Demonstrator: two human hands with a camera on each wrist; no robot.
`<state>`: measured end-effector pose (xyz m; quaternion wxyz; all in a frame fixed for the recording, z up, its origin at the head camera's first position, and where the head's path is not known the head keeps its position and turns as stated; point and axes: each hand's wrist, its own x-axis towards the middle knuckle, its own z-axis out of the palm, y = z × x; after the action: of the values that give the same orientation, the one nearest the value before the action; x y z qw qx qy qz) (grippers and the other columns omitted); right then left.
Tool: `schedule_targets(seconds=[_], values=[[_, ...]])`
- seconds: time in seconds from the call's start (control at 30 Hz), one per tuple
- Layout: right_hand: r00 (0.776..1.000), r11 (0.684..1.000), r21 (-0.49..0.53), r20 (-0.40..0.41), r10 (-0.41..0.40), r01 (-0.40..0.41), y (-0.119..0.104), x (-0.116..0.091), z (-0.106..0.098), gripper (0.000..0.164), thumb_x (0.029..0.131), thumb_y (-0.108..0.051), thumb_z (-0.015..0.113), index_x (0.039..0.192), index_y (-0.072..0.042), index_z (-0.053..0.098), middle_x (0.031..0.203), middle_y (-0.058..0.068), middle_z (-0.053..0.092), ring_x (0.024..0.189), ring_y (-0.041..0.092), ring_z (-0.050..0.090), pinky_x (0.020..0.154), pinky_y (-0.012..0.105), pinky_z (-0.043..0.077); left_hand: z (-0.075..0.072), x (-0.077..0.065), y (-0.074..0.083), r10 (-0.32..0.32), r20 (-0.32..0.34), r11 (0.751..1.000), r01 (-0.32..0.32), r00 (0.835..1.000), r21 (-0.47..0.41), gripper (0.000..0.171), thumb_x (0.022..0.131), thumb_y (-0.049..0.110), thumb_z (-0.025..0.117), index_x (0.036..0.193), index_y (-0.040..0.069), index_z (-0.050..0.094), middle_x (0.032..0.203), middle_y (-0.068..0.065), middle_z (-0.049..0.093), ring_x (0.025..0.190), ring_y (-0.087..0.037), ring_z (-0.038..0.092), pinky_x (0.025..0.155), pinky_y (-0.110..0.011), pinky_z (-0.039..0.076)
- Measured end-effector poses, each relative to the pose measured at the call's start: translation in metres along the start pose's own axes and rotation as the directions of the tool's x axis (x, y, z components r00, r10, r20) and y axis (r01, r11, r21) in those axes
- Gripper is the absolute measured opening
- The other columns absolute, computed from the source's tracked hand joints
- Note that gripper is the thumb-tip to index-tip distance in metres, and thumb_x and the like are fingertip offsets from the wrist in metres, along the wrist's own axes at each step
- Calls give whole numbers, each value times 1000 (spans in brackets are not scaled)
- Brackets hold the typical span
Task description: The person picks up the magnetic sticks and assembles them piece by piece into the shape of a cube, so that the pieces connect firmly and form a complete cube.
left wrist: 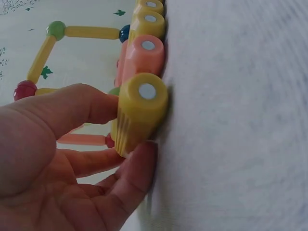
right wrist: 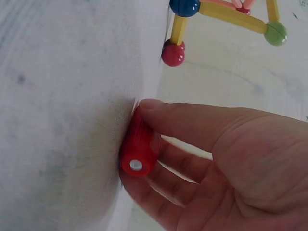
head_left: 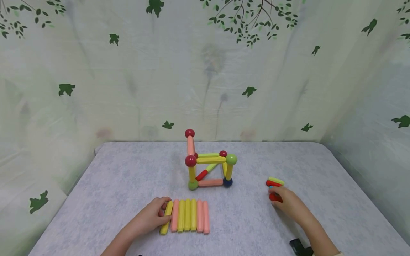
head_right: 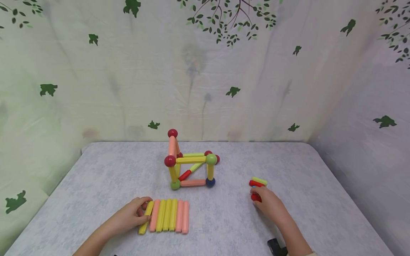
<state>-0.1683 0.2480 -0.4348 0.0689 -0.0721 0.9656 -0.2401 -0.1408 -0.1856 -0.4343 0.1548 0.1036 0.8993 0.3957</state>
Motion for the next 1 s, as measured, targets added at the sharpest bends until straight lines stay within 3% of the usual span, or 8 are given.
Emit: schedule_targets(seconds=[0.13,0.2,0.33,0.47,0.57,0.77,0.87,1.0], values=[[999,999,-39,17,35,-34,-6,1,-2,33,75,-10,72,104,-1,61,95,6,61,83,19,54,71,38,48,-3,-2,3,-32,4,999,32,999,6,41,76,14,70,111,4,50,85,-5,52,68,-16,49,55,-29,42],[1000,1000,-3,-12,17,-17,-12,2,-2,30,75,-8,72,102,-3,61,93,4,61,80,17,55,69,35,48,-4,-3,4,-66,-21,998,66,998,-14,37,77,13,69,109,8,50,86,-5,54,67,-16,51,54,-30,43],[989,985,130,-110,-99,114,-34,5,1,24,76,-4,70,98,-9,61,87,-4,59,78,12,56,67,30,48,-7,-2,6,-118,-148,990,105,982,-91,36,80,11,66,111,13,49,95,-6,56,72,-15,56,58,-29,46],[946,942,172,-206,-251,287,-63,11,9,23,78,-7,69,99,-14,61,85,-11,58,76,10,51,62,25,45,-8,-1,6,-33,-314,994,-2,949,-109,41,81,8,66,118,12,49,105,-7,58,83,-17,59,65,-28,50],[909,908,168,-245,-338,383,-85,21,17,25,79,-9,69,102,-15,62,87,-13,57,69,8,48,55,22,44,-9,-2,7,46,-388,986,-104,920,-131,42,80,5,67,118,9,50,108,-8,58,89,-20,59,69,-26,50],[859,882,56,-260,-440,469,-112,45,35,27,78,-12,70,103,-16,61,87,-12,57,63,3,44,54,19,42,-8,-4,9,123,-433,940,-244,893,-237,36,78,1,67,110,7,52,102,-11,57,92,-22,60,70,-25,50],[843,876,-31,-258,-471,481,-119,53,40,25,77,-12,71,100,-16,61,85,-11,58,66,4,46,59,19,44,-6,-3,10,166,-453,936,-285,876,-208,34,79,4,68,107,11,52,100,-7,58,90,-18,60,71,-24,50],[842,868,-90,-212,-496,489,-125,59,43,21,79,-10,69,98,-15,61,86,-7,60,71,6,51,65,21,47,-3,-2,11,235,-468,925,-344,852,-163,33,79,5,68,106,10,51,97,0,59,89,-13,59,72,-25,50]])
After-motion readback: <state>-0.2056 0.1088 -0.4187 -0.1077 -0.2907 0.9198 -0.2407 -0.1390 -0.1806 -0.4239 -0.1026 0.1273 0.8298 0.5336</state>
